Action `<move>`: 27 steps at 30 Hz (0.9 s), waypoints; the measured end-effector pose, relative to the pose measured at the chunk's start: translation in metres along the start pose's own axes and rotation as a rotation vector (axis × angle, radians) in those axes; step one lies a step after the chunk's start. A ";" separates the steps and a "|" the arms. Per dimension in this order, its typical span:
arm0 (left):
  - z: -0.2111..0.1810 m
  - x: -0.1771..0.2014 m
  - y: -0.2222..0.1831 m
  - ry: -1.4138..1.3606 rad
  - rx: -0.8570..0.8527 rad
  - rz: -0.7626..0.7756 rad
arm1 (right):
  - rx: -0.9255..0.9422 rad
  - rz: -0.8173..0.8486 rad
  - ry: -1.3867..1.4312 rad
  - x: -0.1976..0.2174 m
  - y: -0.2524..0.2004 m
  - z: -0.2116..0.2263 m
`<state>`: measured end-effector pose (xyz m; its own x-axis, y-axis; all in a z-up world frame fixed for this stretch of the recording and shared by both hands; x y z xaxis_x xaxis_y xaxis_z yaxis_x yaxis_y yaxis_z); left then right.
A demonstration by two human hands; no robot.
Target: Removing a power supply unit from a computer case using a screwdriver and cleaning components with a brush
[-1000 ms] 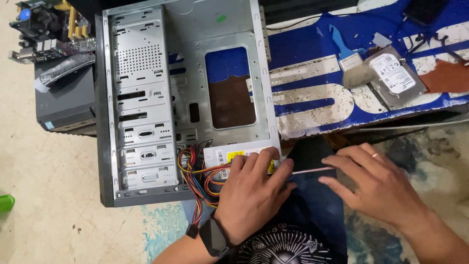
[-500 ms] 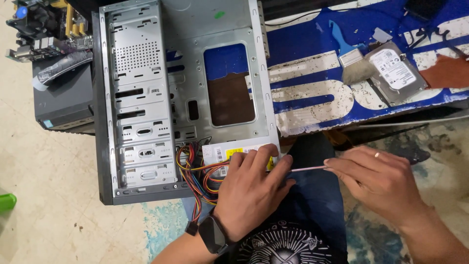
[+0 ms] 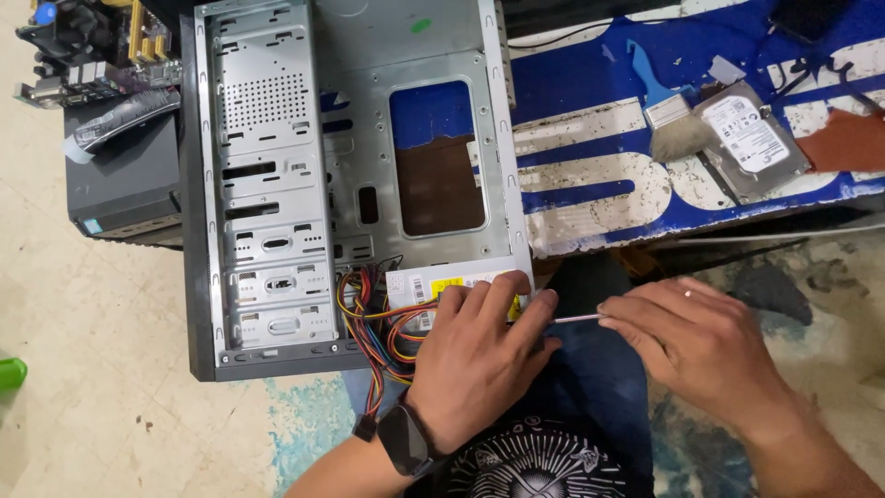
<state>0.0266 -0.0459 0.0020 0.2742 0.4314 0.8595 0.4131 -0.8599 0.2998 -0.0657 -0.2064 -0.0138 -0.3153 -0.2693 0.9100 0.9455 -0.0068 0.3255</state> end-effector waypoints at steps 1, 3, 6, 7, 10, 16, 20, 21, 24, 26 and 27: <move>0.000 -0.001 0.000 -0.004 0.003 0.006 | -0.007 -0.002 -0.028 0.001 0.000 0.001; 0.000 0.000 0.000 -0.004 0.003 -0.004 | 0.016 0.023 -0.039 -0.002 0.000 0.003; 0.001 0.000 -0.001 0.005 0.000 -0.009 | 0.048 0.058 -0.055 -0.010 0.000 0.011; 0.001 -0.001 -0.002 0.015 -0.002 -0.003 | 0.057 0.067 -0.059 -0.013 0.000 0.014; 0.002 -0.003 -0.001 -0.004 0.022 0.008 | 0.099 0.057 -0.125 -0.014 0.012 0.025; 0.005 -0.009 -0.006 0.031 0.017 0.029 | 0.075 0.040 0.063 -0.032 0.017 0.028; 0.003 -0.009 -0.005 0.057 0.012 0.024 | 0.014 0.133 0.111 -0.028 0.023 0.030; 0.004 -0.008 -0.005 0.050 0.015 0.003 | -0.002 0.136 0.114 -0.030 0.023 0.030; 0.006 -0.010 -0.005 0.032 0.017 -0.006 | -0.042 0.160 0.145 -0.032 0.025 0.031; 0.006 -0.011 -0.005 0.022 0.021 0.009 | -0.065 0.183 0.178 -0.034 0.025 0.029; 0.006 -0.010 -0.005 0.042 0.008 -0.010 | -0.084 0.159 0.155 -0.033 0.025 0.025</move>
Point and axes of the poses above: each hand's wrist, its own y-axis towards the middle knuckle, its own x-axis out of the back of the hand, z = x × y, the point moved 6 cm from there along y, towards the middle knuckle, and after that the axes turned 10 degrees about -y, right-handed, at the moved point
